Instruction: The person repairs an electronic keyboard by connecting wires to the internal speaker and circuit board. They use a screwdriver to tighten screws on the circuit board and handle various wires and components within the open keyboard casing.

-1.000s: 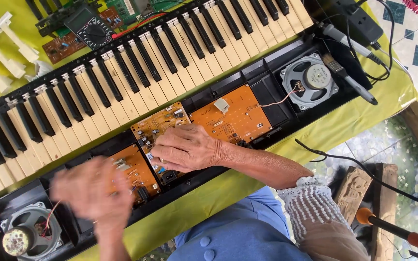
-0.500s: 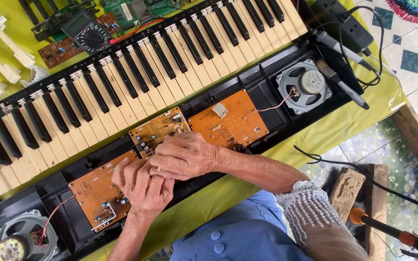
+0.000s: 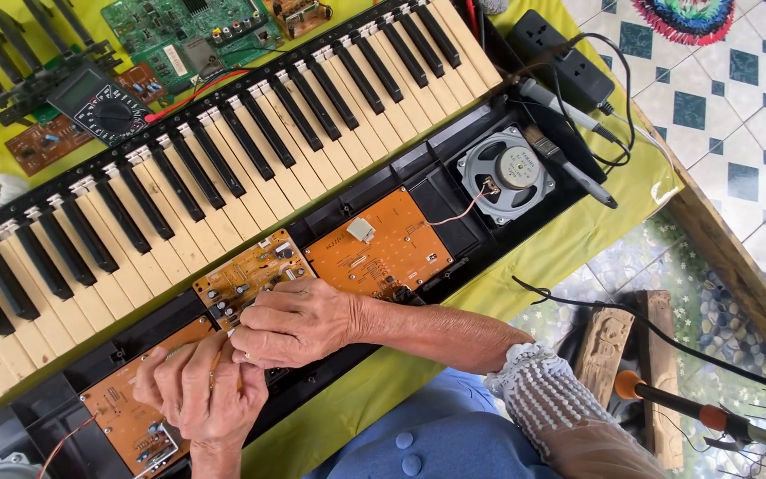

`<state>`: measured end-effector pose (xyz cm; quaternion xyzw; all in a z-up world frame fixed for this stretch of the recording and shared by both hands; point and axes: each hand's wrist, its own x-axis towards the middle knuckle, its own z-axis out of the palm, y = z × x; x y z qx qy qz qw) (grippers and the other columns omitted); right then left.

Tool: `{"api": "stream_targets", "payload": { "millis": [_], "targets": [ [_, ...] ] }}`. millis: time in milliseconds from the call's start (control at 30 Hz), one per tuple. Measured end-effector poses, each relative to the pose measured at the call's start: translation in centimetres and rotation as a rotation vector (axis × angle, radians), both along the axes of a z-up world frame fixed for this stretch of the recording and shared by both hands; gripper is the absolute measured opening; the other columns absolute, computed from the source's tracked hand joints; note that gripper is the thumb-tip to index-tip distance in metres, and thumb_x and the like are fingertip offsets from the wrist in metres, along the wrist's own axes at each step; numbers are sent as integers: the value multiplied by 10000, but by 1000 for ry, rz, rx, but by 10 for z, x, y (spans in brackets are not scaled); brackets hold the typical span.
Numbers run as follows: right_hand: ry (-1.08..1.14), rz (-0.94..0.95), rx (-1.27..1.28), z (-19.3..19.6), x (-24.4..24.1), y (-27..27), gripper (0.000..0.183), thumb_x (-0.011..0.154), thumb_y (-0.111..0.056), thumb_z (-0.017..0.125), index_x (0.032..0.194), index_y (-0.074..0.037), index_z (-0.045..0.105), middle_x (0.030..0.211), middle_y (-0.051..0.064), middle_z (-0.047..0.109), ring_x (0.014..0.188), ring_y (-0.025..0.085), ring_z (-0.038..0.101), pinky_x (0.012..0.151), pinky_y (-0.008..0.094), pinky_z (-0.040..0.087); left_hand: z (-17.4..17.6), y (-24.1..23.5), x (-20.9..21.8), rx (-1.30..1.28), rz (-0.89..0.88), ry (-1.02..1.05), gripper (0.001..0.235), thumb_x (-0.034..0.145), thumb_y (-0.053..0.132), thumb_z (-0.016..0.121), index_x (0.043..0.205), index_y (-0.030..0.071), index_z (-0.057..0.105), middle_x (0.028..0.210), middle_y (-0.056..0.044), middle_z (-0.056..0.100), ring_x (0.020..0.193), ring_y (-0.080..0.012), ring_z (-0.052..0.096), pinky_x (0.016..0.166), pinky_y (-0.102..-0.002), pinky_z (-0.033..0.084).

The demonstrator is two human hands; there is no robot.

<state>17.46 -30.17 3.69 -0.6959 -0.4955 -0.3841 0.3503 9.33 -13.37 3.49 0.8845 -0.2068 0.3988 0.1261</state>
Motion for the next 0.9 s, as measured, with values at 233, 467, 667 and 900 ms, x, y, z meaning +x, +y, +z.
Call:
{"api": "stream_targets", "payload": {
  "millis": [233,467,667,900],
  "targets": [
    [-17,2,-30,-9,3,1,260,1069,-290,543,989,-65,647,939,61,614,710,153,643,586,272,554,-2,-4,1,-38,6,-4,244,969,53,612,743,-15,673,921,-134,698,776,-295,594,980,-495,427],
    [-15,-26,-19,-15,3,0,255,1076,-286,543,1021,-60,646,959,74,594,751,162,659,578,262,563,0,-7,1,-25,-34,7,236,982,68,650,759,-10,664,888,-162,683,766,-319,594,971,-520,424],
    [-21,-41,-31,-15,2,2,260,1073,-289,545,1039,-50,640,954,82,609,750,175,657,579,279,558,3,-5,1,-26,-55,-23,240,989,73,639,773,-25,676,900,-187,692,750,-337,571,966,-523,423],
    [-32,-40,-52,-18,-1,5,258,1059,-287,566,1061,-42,646,965,82,609,747,195,659,627,304,587,3,-1,-3,-10,-53,-46,271,993,65,620,741,-24,663,890,-186,689,746,-339,561,965,-524,414]
  ]
}}
